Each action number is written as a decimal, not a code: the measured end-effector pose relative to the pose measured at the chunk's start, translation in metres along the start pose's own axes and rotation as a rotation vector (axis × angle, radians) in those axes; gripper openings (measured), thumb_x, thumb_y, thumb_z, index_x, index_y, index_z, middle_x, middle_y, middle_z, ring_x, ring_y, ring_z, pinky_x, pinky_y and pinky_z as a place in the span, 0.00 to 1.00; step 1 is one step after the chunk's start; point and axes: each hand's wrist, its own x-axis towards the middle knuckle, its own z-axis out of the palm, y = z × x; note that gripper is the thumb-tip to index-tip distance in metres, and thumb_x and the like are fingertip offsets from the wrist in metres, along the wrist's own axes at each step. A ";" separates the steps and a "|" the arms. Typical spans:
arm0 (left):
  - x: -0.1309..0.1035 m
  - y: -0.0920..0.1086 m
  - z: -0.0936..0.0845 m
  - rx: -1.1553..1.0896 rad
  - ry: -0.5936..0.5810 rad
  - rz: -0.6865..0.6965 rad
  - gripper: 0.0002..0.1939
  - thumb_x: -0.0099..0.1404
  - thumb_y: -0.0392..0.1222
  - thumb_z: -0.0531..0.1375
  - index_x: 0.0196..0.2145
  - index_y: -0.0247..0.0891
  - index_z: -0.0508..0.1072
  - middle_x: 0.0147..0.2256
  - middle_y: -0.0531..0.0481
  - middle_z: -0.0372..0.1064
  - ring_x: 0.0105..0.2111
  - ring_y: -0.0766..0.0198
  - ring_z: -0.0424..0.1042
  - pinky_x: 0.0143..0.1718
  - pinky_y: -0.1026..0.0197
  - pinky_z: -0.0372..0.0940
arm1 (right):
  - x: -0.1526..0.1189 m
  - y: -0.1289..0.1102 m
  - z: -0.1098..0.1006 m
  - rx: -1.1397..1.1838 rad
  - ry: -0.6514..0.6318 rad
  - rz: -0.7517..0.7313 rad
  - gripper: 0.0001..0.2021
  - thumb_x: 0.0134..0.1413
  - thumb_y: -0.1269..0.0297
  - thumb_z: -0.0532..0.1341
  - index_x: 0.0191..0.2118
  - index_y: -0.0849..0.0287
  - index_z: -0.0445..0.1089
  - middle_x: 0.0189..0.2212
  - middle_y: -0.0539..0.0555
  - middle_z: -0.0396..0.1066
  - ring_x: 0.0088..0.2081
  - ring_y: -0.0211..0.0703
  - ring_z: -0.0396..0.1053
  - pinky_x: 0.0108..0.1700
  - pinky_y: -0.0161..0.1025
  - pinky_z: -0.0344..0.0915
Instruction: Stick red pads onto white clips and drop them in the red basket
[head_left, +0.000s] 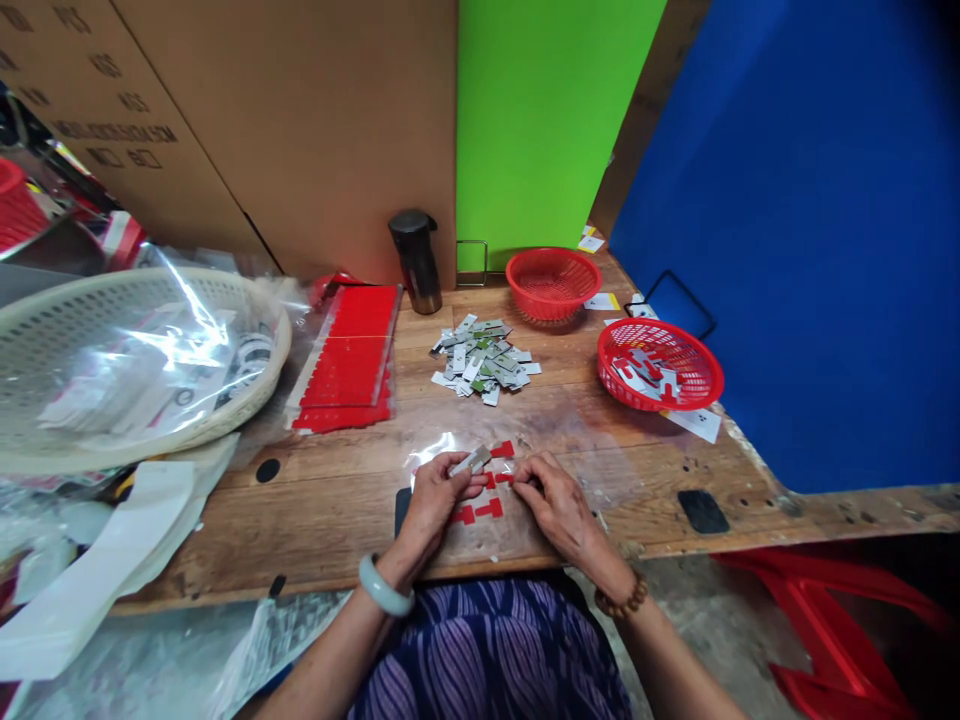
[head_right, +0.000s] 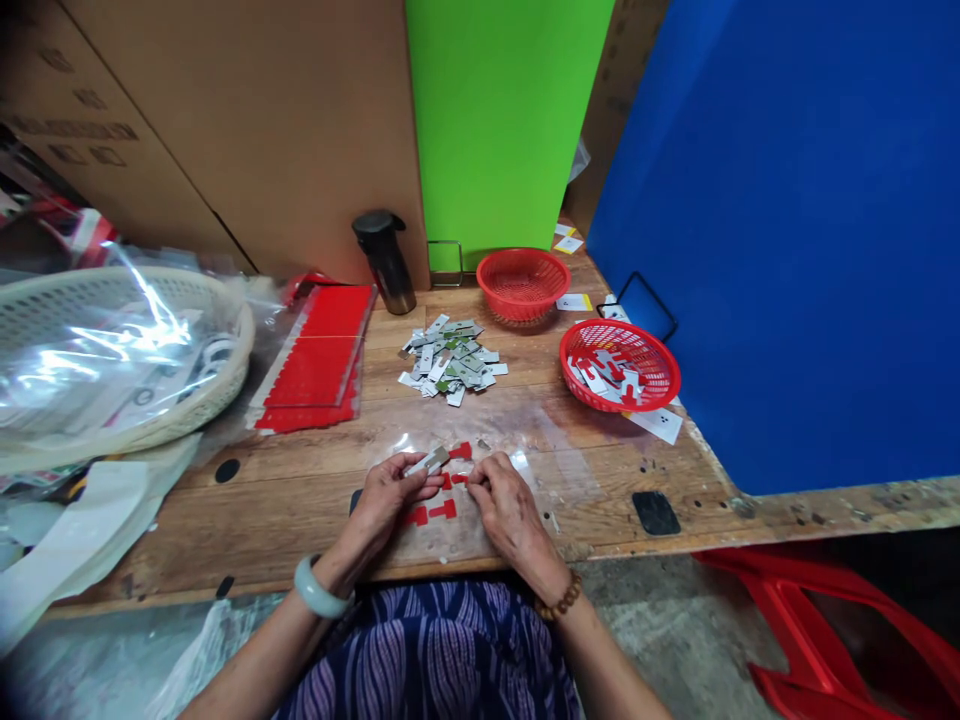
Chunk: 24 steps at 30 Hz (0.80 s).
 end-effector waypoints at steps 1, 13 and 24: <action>0.000 0.000 0.000 0.003 0.000 0.002 0.09 0.54 0.29 0.62 0.35 0.32 0.71 0.28 0.46 0.76 0.27 0.66 0.76 0.31 0.68 0.69 | -0.002 0.000 -0.002 0.031 -0.034 -0.011 0.06 0.54 0.73 0.53 0.29 0.58 0.62 0.30 0.51 0.63 0.35 0.42 0.62 0.38 0.38 0.59; 0.000 0.004 -0.001 -0.021 -0.005 -0.015 0.12 0.54 0.29 0.63 0.37 0.32 0.67 0.29 0.44 0.76 0.29 0.63 0.77 0.32 0.68 0.70 | -0.012 0.001 -0.019 0.296 -0.106 0.074 0.04 0.53 0.64 0.58 0.32 0.57 0.63 0.31 0.50 0.66 0.35 0.40 0.64 0.40 0.37 0.60; -0.035 0.023 -0.005 -0.125 -0.271 -0.283 0.18 0.52 0.23 0.60 0.43 0.26 0.68 0.29 0.40 0.76 0.26 0.63 0.77 0.32 0.67 0.71 | -0.013 -0.029 -0.015 0.250 -0.015 0.039 0.02 0.53 0.68 0.58 0.30 0.57 0.64 0.28 0.48 0.65 0.32 0.38 0.63 0.36 0.35 0.58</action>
